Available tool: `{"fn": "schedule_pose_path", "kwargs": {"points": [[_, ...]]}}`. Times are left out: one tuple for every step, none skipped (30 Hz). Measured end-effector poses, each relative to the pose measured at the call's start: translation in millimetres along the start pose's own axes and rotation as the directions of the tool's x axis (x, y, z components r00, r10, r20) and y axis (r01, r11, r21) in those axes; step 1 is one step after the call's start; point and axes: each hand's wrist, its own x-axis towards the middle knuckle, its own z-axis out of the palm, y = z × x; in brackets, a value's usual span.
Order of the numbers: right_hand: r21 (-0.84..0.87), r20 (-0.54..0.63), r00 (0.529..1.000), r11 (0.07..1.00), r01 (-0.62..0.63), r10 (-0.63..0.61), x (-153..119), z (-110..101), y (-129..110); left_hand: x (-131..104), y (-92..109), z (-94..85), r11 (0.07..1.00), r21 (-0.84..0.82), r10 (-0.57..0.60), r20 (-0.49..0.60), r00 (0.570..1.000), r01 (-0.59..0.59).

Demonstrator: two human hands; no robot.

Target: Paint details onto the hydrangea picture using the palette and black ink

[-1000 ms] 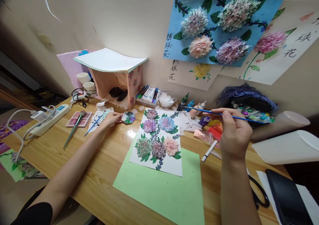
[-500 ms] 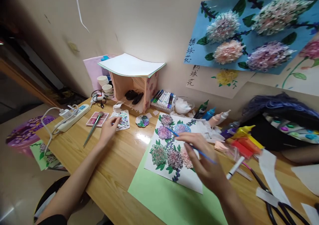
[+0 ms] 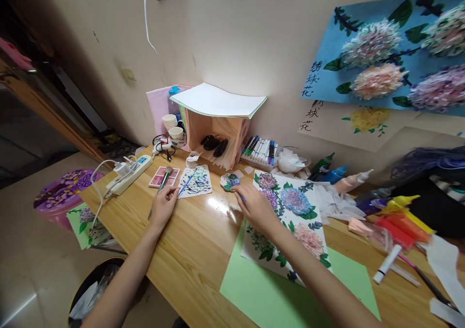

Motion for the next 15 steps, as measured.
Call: {"fn": "schedule_pose_path", "kwargs": {"points": [[-0.009, 0.003, 1.0, 1.0, 0.025, -0.025, 2, 7, -3, -1, -1, 0.2, 1.0, -0.009, -0.008, 0.003, 1.0, 0.008], [-0.025, 0.011, 0.998, 0.998, 0.055, -0.055, 4, 15, -7, -1, -3, 0.1, 1.0, -0.018, -0.017, 0.005, 1.0, 0.017], [-0.049, 0.026, 0.996, 0.995, 0.087, -0.085, 6, 23, -12, -2, -4, -0.2, 0.999, -0.028, -0.025, 0.007, 1.0, 0.025], [-0.083, 0.041, 0.992, 0.989, 0.119, -0.116, 8, 32, -17, -2, -5, -0.7, 0.999, -0.039, -0.032, 0.009, 0.999, 0.032], [-0.124, 0.061, 0.989, 0.982, 0.145, -0.138, 11, 42, -22, -3, -5, -1.2, 0.998, -0.049, -0.038, 0.011, 0.999, 0.038], [-0.167, 0.08, 0.984, 0.971, 0.169, -0.157, 13, 51, -26, -3, -5, -1.8, 0.997, -0.059, -0.043, 0.014, 0.999, 0.044], [-0.21, 0.099, 0.979, 0.958, 0.193, -0.176, 16, 60, -30, -3, -6, -2.3, 0.996, -0.068, -0.048, 0.016, 0.999, 0.049], [-0.247, 0.12, 0.975, 0.946, 0.21, -0.185, 18, 68, -33, -3, -6, -2.7, 0.996, -0.075, -0.053, 0.017, 0.998, 0.054], [-0.278, 0.138, 0.972, 0.934, 0.223, -0.191, 21, 75, -36, -3, -5, -3.1, 0.995, -0.081, -0.058, 0.018, 0.998, 0.059], [-0.305, 0.152, 0.97, 0.924, 0.23, -0.192, 23, 81, -38, -4, -5, -3.4, 0.994, -0.087, -0.062, 0.018, 0.998, 0.063], [-0.328, 0.161, 0.969, 0.916, 0.233, -0.189, 25, 86, -39, -4, -5, -3.6, 0.994, -0.091, -0.065, 0.018, 0.998, 0.066], [-0.348, 0.163, 0.969, 0.908, 0.234, -0.187, 26, 90, -41, -4, -4, -3.8, 0.993, -0.096, -0.064, 0.019, 0.998, 0.066], [-0.367, 0.162, 0.97, 0.901, 0.232, -0.184, 27, 93, -42, -4, -4, -3.8, 0.993, -0.1, -0.063, 0.02, 0.998, 0.064], [-0.383, 0.157, 0.971, 0.895, 0.229, -0.182, 28, 96, -43, -4, -3, -3.7, 0.993, -0.104, -0.059, 0.024, 0.998, 0.061], [-0.397, 0.153, 0.972, 0.889, 0.227, -0.179, 27, 99, -43, -4, -3, -3.5, 0.993, -0.106, -0.056, 0.027, 0.998, 0.059]]}}
